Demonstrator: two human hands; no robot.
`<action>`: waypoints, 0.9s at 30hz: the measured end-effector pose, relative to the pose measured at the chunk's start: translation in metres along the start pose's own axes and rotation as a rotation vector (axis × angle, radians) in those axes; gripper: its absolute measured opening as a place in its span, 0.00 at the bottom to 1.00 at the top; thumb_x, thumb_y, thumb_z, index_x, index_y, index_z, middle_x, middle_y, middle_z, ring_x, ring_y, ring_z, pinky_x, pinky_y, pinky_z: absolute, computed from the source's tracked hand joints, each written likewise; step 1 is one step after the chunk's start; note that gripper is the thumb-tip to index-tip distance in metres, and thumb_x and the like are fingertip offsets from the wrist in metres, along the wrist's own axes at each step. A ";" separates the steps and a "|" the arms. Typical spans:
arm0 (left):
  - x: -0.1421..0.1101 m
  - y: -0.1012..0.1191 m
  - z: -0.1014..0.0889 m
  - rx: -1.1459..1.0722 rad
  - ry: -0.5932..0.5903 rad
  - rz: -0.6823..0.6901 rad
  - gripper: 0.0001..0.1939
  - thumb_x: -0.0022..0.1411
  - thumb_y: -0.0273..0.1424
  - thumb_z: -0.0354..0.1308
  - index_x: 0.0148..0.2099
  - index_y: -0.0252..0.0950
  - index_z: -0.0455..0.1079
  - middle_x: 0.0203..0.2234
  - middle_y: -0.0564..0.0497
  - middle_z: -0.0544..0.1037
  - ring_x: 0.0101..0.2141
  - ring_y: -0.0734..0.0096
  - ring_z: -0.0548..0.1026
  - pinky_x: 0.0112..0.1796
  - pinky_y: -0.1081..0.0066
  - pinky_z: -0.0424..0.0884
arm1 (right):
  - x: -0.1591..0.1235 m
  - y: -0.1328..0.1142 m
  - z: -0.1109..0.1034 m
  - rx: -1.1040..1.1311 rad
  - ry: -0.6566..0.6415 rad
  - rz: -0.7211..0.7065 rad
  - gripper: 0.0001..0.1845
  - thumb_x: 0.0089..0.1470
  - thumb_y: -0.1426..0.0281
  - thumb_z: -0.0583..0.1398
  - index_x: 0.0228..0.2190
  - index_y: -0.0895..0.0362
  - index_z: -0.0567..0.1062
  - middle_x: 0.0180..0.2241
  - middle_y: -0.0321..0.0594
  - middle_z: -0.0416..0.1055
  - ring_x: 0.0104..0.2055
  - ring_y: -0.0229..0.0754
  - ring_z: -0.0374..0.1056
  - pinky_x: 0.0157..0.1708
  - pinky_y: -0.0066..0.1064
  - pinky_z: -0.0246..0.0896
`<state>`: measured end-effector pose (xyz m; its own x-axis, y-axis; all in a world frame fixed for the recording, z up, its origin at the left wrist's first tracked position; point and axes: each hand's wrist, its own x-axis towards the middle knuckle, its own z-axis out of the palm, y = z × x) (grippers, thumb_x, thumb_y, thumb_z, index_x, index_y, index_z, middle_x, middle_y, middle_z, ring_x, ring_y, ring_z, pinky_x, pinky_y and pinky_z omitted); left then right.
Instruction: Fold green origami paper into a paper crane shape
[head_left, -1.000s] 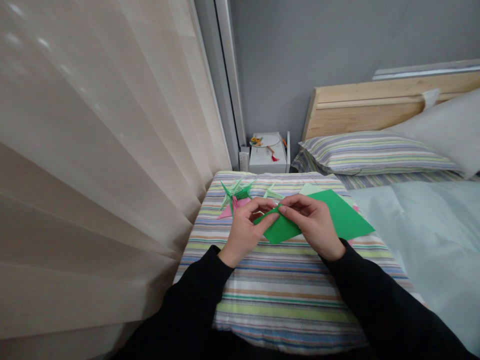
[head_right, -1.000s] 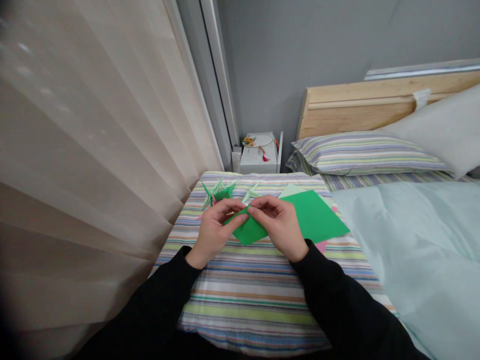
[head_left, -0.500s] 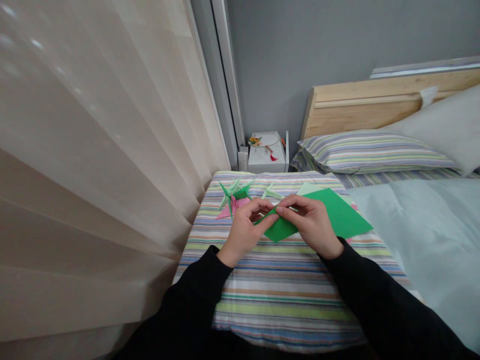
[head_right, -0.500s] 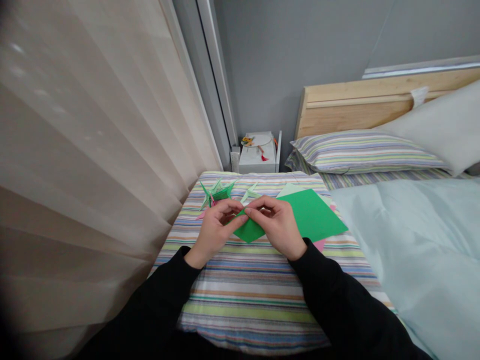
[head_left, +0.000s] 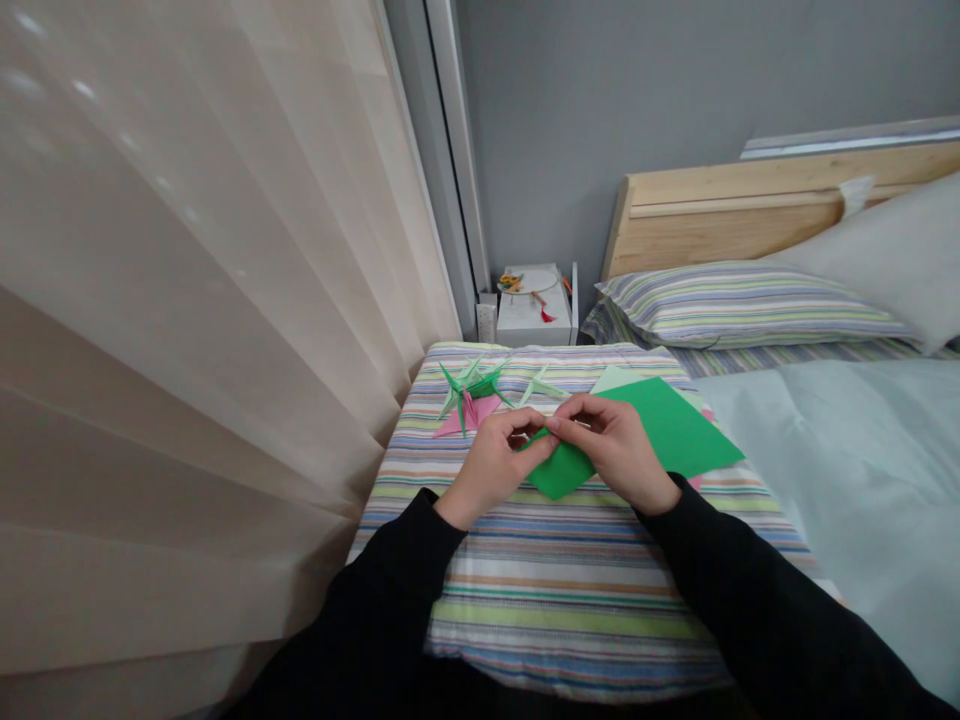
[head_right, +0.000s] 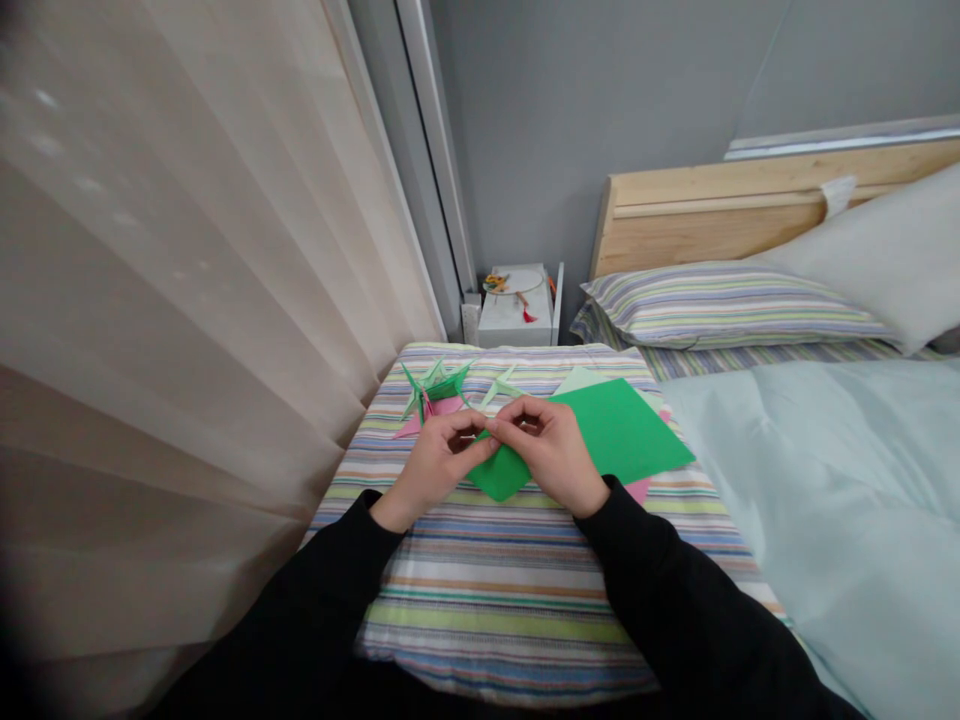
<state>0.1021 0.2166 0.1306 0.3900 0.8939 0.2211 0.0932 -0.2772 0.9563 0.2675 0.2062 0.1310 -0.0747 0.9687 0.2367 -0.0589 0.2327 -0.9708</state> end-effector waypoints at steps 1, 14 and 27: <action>0.001 0.000 0.000 -0.027 0.004 -0.005 0.09 0.58 0.35 0.65 0.35 0.34 0.77 0.28 0.50 0.77 0.30 0.70 0.72 0.30 0.72 0.67 | 0.000 0.001 0.000 -0.004 -0.002 -0.002 0.16 0.47 0.57 0.71 0.24 0.56 0.77 0.24 0.35 0.74 0.28 0.39 0.67 0.29 0.31 0.64; 0.011 -0.014 -0.005 -0.029 0.193 0.065 0.11 0.56 0.38 0.67 0.30 0.34 0.79 0.24 0.51 0.78 0.30 0.68 0.73 0.32 0.70 0.69 | 0.002 0.007 -0.003 -0.094 0.024 -0.081 0.12 0.52 0.62 0.68 0.29 0.55 0.73 0.29 0.36 0.72 0.32 0.40 0.68 0.33 0.32 0.63; 0.009 -0.013 -0.007 0.076 0.211 0.193 0.09 0.60 0.33 0.65 0.29 0.35 0.81 0.24 0.49 0.79 0.29 0.67 0.73 0.35 0.68 0.68 | 0.001 0.007 -0.003 -0.097 -0.020 -0.099 0.11 0.54 0.62 0.67 0.29 0.55 0.74 0.30 0.36 0.72 0.34 0.41 0.69 0.35 0.33 0.65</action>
<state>0.0981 0.2308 0.1214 0.2088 0.8733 0.4401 0.1074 -0.4678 0.8773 0.2703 0.2092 0.1242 -0.0933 0.9390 0.3310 0.0291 0.3349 -0.9418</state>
